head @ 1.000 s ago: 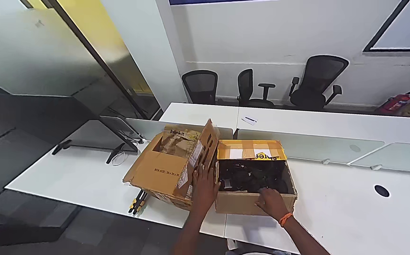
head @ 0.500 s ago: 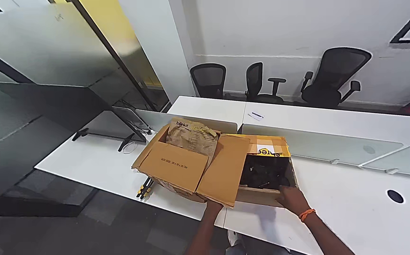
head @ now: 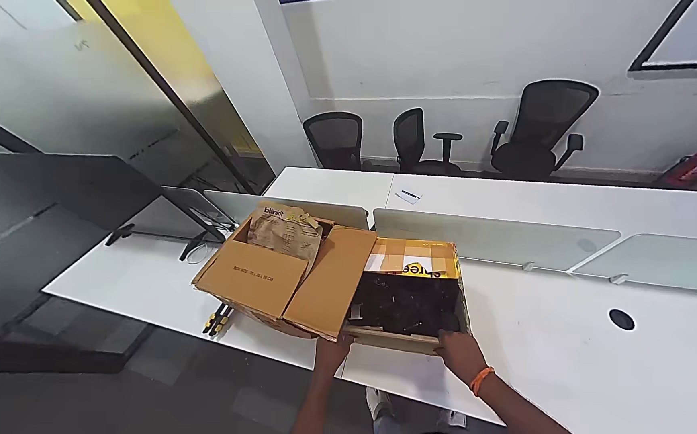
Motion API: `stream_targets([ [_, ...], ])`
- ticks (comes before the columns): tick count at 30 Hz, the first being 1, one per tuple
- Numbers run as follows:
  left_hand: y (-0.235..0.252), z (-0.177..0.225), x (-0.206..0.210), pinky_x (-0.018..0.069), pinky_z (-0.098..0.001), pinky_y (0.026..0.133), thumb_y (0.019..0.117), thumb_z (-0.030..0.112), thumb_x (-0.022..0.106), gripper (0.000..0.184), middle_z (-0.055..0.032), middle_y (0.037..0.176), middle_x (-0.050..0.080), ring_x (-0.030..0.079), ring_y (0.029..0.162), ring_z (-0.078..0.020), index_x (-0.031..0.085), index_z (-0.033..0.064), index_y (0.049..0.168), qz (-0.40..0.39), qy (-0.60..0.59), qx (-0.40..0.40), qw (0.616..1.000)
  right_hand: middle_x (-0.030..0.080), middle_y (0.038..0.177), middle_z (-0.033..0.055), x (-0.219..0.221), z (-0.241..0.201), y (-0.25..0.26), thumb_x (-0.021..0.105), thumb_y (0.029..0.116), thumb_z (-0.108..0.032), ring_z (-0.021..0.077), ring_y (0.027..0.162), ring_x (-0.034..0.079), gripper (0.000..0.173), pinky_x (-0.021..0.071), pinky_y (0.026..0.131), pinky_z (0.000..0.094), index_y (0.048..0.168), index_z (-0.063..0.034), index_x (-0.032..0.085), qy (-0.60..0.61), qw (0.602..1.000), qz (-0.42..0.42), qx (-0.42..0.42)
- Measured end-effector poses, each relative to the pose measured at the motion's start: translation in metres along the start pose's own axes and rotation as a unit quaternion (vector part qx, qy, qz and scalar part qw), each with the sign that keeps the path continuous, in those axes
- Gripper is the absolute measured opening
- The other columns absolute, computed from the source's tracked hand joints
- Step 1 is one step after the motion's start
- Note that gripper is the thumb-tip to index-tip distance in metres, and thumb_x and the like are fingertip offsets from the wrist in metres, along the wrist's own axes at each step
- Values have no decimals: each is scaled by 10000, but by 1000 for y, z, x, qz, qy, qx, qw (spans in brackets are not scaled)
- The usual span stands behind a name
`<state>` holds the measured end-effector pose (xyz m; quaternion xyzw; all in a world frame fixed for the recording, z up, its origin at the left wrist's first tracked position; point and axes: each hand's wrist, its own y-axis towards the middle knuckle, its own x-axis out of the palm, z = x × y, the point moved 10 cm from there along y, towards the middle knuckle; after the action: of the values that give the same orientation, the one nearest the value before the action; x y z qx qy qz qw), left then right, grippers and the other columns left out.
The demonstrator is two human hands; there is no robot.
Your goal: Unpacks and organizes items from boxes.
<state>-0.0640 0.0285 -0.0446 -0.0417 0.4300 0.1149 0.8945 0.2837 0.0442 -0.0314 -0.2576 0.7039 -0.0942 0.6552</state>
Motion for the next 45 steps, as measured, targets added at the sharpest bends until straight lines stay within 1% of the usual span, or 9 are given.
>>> stream_targets([
  [8, -120, 87, 66, 491, -555, 1037, 780, 217, 819, 373, -126, 1346, 644, 559, 1277, -401, 730, 61, 1107, -64, 68, -42, 995, 735, 1034, 145, 26, 107, -74, 718, 921, -299, 316, 1063, 694, 288, 468, 1073, 492, 1034, -34, 728, -3, 990, 101, -98],
  [16, -190, 189, 134, 506, -584, 1032, 974, 297, 661, 474, -167, 1300, 677, 657, 1190, -355, 607, 93, 1398, -356, -13, -13, 934, 733, 996, 162, -29, 202, -21, 774, 894, -208, 362, 1047, 692, 211, 379, 1158, 570, 993, -23, 745, -88, 942, 86, -313],
  [21, -176, 277, 168, 492, -562, 1064, 984, 259, 649, 545, -144, 1397, 622, 633, 1240, -307, 515, 94, 1485, -448, -70, 150, 879, 606, 1424, 159, -108, 254, 19, 609, 878, 90, 422, 1406, 467, 373, 192, 1160, 759, 1172, -94, 748, -41, 946, 288, -141],
  [25, -103, 311, 128, 507, -506, 1057, 994, 315, 632, 411, -92, 1399, 626, 622, 1258, -264, 640, 124, 1358, -254, 11, 162, 954, 404, 1572, 260, -118, 256, -7, 612, 887, -125, 452, 1457, 382, 562, 335, 1153, 650, 1431, -2, 549, 175, 898, 402, 45],
  [29, -43, 279, 102, 284, -713, 1135, 796, 526, 785, 831, -189, 1636, 342, 281, 1491, -497, 520, 189, 1508, -124, 146, 112, 975, 238, 1631, 318, -40, 230, -37, 749, 836, -500, 457, 1522, 245, 1078, 275, 1228, 581, 1585, 73, 226, 360, 870, 309, 136],
  [33, -37, 216, 113, 156, -812, 1110, 714, 537, 838, 1119, -214, 1704, 101, 82, 1518, -565, 292, 211, 1634, -168, 201, -12, 965, 244, 1643, 284, 15, 204, -43, 659, 953, -433, 364, 1504, 340, 997, 340, 1214, 493, 1615, 45, 87, 446, 853, 228, 146],
  [39, -33, 207, 71, 298, -659, 1167, 863, 252, 712, 745, -198, 1598, 404, 359, 1474, -441, 458, 75, 1541, -138, 77, 12, 987, 664, 1253, 220, 14, 203, -20, 578, 983, -284, 308, 1023, 711, 845, 567, 909, 525, 1642, -74, 92, 470, 860, 150, 132],
  [41, -12, 197, 20, 520, -531, 1029, 977, 186, 634, 436, -187, 1292, 674, 660, 1184, -308, 614, 14, 1376, -85, -84, -13, 993, 682, 1176, 205, 12, 210, -16, 582, 977, -275, 271, 907, 718, 834, 588, 841, 496, 1639, -80, 113, 476, 860, 144, 115],
  [45, 26, 111, -29, 602, -424, 690, 1009, 200, 629, 245, -141, 864, 679, 676, 735, -200, 660, -33, 1076, 35, -245, -132, 960, 619, 1346, 228, -9, 229, 4, 589, 976, -195, 285, 1049, 706, 801, 574, 922, 491, 1638, -69, 156, 474, 867, 137, 75],
])
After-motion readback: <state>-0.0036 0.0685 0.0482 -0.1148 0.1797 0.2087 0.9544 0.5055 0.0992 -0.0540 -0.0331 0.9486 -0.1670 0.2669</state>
